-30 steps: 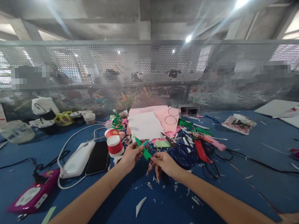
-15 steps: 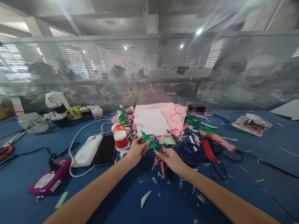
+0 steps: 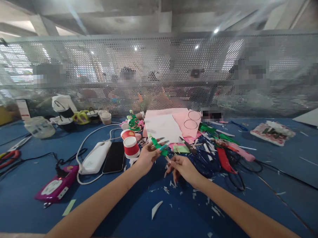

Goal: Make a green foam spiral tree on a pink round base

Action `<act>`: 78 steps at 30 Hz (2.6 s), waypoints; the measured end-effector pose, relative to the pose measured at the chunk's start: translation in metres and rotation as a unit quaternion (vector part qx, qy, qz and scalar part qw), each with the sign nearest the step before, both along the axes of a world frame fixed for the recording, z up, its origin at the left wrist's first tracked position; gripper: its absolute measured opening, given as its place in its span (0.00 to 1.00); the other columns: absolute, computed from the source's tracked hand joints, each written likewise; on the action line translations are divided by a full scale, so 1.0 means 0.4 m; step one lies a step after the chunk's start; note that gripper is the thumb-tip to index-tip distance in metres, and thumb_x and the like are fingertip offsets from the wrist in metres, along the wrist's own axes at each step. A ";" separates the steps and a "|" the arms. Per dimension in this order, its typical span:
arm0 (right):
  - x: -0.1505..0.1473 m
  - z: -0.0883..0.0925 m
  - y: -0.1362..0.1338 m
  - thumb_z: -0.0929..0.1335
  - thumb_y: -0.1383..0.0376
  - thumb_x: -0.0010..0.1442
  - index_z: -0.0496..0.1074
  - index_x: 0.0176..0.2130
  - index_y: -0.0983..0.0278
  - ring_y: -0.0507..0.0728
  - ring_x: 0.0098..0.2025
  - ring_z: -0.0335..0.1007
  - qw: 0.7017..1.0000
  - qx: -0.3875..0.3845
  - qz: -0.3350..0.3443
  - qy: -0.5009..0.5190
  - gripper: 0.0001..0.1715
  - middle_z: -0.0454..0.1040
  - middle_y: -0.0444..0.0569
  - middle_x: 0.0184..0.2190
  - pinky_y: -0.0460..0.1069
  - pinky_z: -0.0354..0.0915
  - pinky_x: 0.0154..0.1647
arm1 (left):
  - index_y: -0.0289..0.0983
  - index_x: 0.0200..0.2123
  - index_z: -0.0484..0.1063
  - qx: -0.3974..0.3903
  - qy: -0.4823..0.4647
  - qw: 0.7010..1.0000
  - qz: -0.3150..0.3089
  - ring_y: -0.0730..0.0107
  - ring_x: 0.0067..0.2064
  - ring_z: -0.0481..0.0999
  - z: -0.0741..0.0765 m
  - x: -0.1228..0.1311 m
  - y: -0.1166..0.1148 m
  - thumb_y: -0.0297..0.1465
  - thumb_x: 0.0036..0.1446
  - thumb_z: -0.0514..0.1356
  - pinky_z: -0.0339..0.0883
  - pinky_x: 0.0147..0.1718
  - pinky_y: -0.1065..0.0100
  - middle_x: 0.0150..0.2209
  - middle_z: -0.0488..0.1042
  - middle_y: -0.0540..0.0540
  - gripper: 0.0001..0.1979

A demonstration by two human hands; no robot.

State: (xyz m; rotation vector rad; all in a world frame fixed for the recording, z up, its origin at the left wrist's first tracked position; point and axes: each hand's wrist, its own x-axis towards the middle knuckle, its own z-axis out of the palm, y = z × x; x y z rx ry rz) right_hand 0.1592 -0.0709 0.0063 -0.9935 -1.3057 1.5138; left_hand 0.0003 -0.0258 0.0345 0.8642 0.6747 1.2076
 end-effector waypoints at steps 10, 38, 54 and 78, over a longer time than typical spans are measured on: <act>0.005 -0.007 0.002 0.70 0.46 0.47 0.65 0.29 0.65 0.49 0.12 0.65 1.000 0.010 -0.004 -0.001 0.26 0.75 0.44 0.22 0.44 0.63 0.12 | 0.32 0.39 0.74 -0.002 -0.037 0.999 -0.006 0.62 0.42 0.77 -0.004 0.004 0.005 0.22 0.42 0.66 0.69 0.36 0.71 0.40 0.78 0.39 0.16; 0.000 -0.003 -0.008 0.70 0.45 0.45 0.65 0.27 0.65 0.49 0.11 0.63 0.999 -0.005 0.035 -0.038 0.27 0.75 0.46 0.19 0.44 0.58 0.12 | 0.34 0.38 0.73 -0.029 -0.063 0.997 0.021 0.68 0.36 0.78 0.005 -0.006 0.016 0.24 0.51 0.61 0.70 0.28 0.73 0.37 0.78 0.42 0.09; 0.005 0.001 -0.006 0.71 0.46 0.45 0.64 0.26 0.65 0.48 0.12 0.63 0.998 -0.032 0.029 0.039 0.26 0.72 0.42 0.17 0.44 0.61 0.13 | 0.34 0.40 0.71 -0.044 -0.038 0.997 0.050 0.70 0.33 0.79 0.003 -0.024 0.035 0.20 0.51 0.60 0.73 0.30 0.72 0.42 0.78 0.41 0.11; 0.006 0.001 -0.006 0.70 0.46 0.48 0.66 0.27 0.65 0.49 0.12 0.62 0.999 -0.017 0.004 0.035 0.25 0.72 0.43 0.17 0.46 0.61 0.13 | 0.31 0.32 0.73 0.008 0.022 0.999 0.049 0.70 0.28 0.78 -0.007 -0.020 0.038 0.26 0.43 0.69 0.71 0.26 0.74 0.30 0.79 0.43 0.11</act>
